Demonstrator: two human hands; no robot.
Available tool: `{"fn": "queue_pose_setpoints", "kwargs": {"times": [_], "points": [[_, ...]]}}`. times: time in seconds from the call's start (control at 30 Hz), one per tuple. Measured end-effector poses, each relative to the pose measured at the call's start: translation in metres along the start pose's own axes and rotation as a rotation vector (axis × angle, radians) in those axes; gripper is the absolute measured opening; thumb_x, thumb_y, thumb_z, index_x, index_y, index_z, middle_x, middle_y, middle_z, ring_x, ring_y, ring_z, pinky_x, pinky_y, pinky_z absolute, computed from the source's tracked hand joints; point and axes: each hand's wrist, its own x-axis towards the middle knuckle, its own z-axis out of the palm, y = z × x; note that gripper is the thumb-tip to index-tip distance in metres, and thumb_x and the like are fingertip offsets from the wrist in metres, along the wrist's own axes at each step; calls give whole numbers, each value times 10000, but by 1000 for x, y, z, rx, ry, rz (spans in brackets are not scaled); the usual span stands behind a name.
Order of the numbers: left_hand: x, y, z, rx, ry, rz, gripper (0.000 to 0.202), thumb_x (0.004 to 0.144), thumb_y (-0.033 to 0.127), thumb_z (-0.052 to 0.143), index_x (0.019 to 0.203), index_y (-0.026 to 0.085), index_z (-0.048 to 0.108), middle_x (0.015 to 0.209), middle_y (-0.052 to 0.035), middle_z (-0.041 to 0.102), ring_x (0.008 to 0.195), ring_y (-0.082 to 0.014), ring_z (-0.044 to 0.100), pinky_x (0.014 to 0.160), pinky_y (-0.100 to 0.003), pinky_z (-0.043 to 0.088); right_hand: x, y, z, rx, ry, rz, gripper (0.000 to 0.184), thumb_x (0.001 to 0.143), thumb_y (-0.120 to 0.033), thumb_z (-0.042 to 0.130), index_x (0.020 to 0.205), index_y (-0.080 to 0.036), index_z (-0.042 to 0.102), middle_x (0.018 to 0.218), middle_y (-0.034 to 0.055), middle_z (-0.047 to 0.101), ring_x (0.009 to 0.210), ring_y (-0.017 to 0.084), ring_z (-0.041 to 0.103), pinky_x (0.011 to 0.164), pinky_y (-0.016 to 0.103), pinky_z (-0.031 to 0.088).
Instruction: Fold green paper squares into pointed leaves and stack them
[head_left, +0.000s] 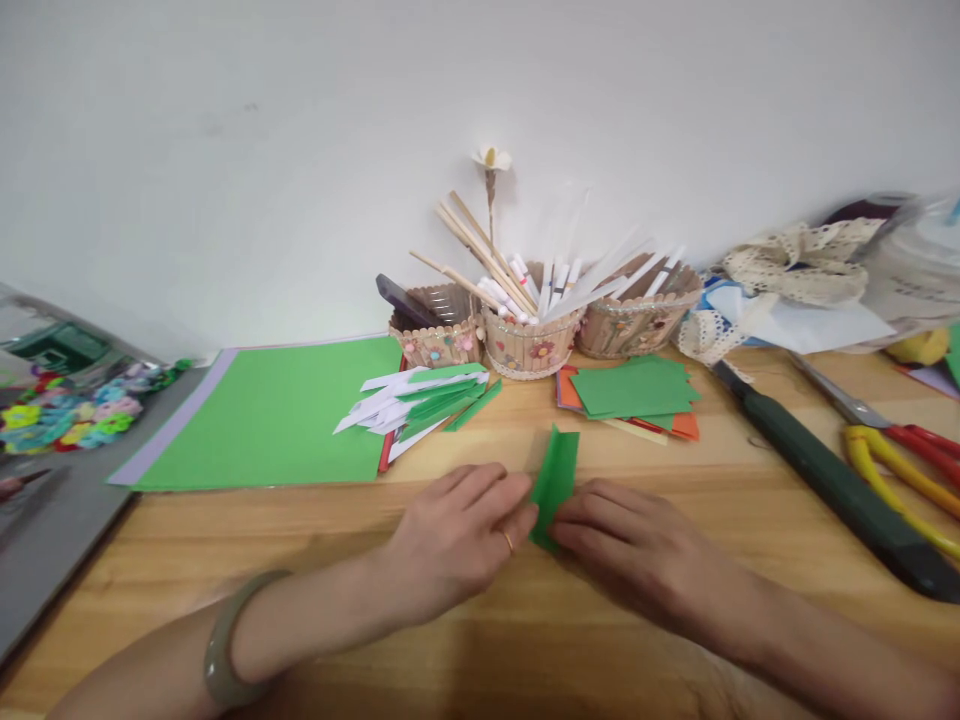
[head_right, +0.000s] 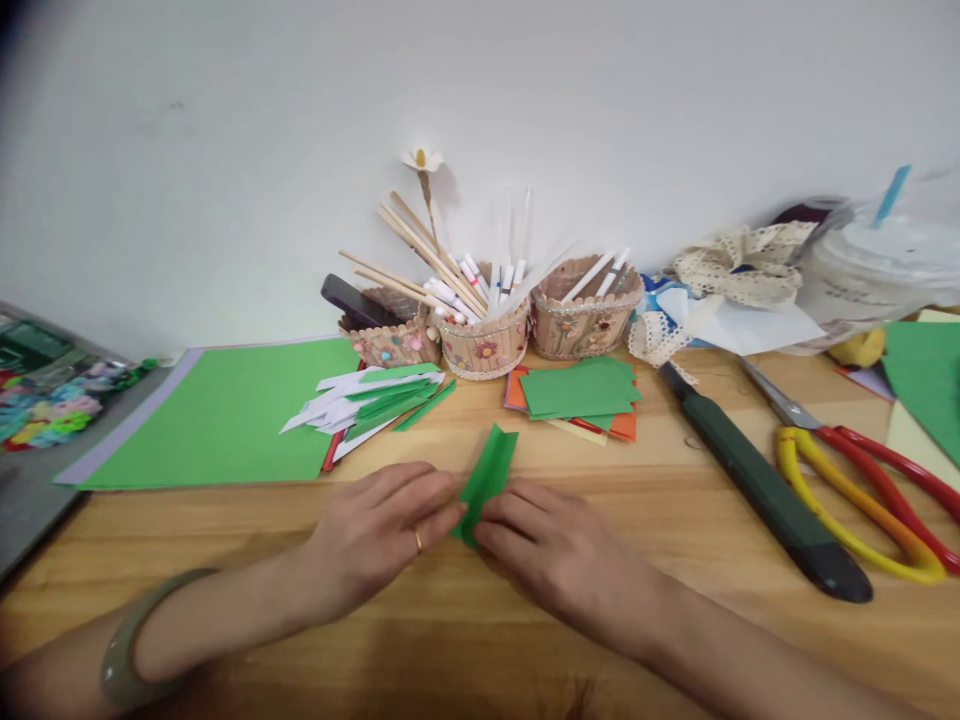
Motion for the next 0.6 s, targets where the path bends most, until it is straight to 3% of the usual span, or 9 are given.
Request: {"fn": "queue_pose_setpoints", "kwargs": {"times": [0.13,0.37,0.6], "points": [[-3,-1,0,-44,58,202,167,897,109,468,916,150,629,993,-17,687,1002,-158,582,945,-327,458,1,1,3,-68,0,44,195,895,-126,441,878,-158,633,775,62,627,788,179,566,688,311,483],[-8,-4,1,59,48,242,209,882,105,467,834,109,670,1010,-63,692,986,-196,596,939,-357,462,3,7,4,61,-30,149,164,875,-165,479,849,-180,640,803,50,610,765,158,542,656,287,461],[-11,-6,6,-5,30,237,259,878,88,488,684,139,653,880,-30,697,902,-177,607,912,-352,474,8,9,3,217,-35,295,134,852,-159,504,811,-191,627,792,42,591,753,150,550,646,270,457]]}}
